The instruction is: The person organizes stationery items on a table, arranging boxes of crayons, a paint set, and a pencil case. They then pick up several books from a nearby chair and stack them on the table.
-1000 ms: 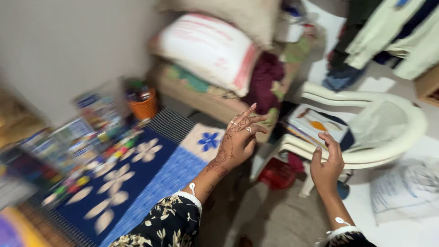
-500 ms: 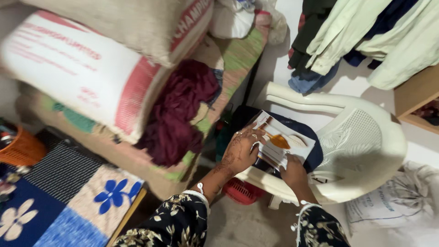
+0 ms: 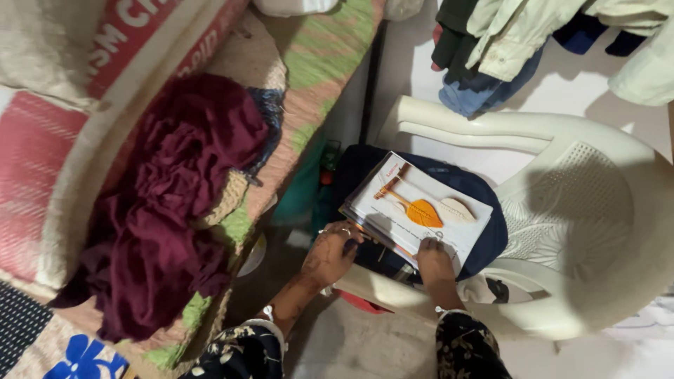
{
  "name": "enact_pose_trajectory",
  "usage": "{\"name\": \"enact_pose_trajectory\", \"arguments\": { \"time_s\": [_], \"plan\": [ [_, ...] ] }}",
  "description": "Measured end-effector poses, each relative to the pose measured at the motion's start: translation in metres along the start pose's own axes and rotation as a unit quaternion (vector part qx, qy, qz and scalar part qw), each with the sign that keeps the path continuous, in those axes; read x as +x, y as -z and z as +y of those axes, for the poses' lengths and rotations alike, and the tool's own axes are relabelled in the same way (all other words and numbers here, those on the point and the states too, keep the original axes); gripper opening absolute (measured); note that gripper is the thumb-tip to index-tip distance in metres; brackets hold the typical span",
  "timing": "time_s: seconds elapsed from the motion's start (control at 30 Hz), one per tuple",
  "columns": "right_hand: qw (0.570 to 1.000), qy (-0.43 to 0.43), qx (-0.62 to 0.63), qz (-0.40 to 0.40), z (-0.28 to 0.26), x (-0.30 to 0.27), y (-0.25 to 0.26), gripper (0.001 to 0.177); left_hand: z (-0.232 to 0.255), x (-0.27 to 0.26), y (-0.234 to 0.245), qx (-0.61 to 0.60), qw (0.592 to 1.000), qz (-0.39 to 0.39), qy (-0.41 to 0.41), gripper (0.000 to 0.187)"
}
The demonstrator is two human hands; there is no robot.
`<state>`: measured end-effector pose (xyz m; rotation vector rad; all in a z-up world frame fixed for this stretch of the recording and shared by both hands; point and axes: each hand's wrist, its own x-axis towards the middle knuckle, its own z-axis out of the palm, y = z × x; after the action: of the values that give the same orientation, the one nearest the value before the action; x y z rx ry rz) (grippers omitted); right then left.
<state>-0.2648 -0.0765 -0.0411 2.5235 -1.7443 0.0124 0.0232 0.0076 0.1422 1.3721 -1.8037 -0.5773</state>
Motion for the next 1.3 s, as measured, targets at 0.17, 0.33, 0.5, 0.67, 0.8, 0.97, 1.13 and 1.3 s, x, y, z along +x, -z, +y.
{"name": "enact_pose_trajectory", "arguments": {
  "time_s": [0.17, 0.33, 0.5, 0.67, 0.8, 0.97, 1.13, 1.3],
  "plan": [
    [0.999, 0.034, -0.028, -0.014, -0.003, -0.003, -0.004, 0.019, -0.016, -0.01, -0.015, -0.032, 0.998, 0.047, -0.03, 0.025],
    [0.992, 0.04, 0.012, -0.121, -0.007, 0.003, 0.037, 0.019, -0.033, -0.016, -0.034, -0.032, 0.998, 0.047, 0.011, 0.025],
    [0.987, 0.006, 0.059, -0.152, -0.012, 0.022, 0.135, 0.032, -0.035, 0.012, -0.043, -0.074, 0.984, 0.041, 0.157, 0.032],
    [0.977, -0.151, 0.116, -0.097, -0.037, 0.038, 0.274, 0.025, 0.022, 0.069, -0.015, -0.25, 0.894, -0.189, 0.322, 0.085],
    [0.988, -0.122, 0.094, -0.007, -0.069, 0.013, 0.396, 0.024, 0.116, 0.118, 0.035, -0.481, 0.743, -0.182, 0.427, 0.109],
    [0.991, 0.066, 0.057, 0.098, -0.121, -0.035, 0.503, 0.021, 0.18, 0.124, 0.095, -0.509, 0.771, -0.063, 0.376, 0.079],
    [0.934, 0.157, 0.213, 0.238, -0.135, -0.085, 0.562, 0.018, 0.223, 0.096, 0.155, -0.466, 0.81, 0.153, 0.322, 0.036],
    [0.803, 0.215, 0.459, 0.313, -0.146, -0.096, 0.566, 0.046, 0.288, 0.031, 0.247, -0.543, 0.777, 0.302, 0.098, 0.042]
  ]
}}
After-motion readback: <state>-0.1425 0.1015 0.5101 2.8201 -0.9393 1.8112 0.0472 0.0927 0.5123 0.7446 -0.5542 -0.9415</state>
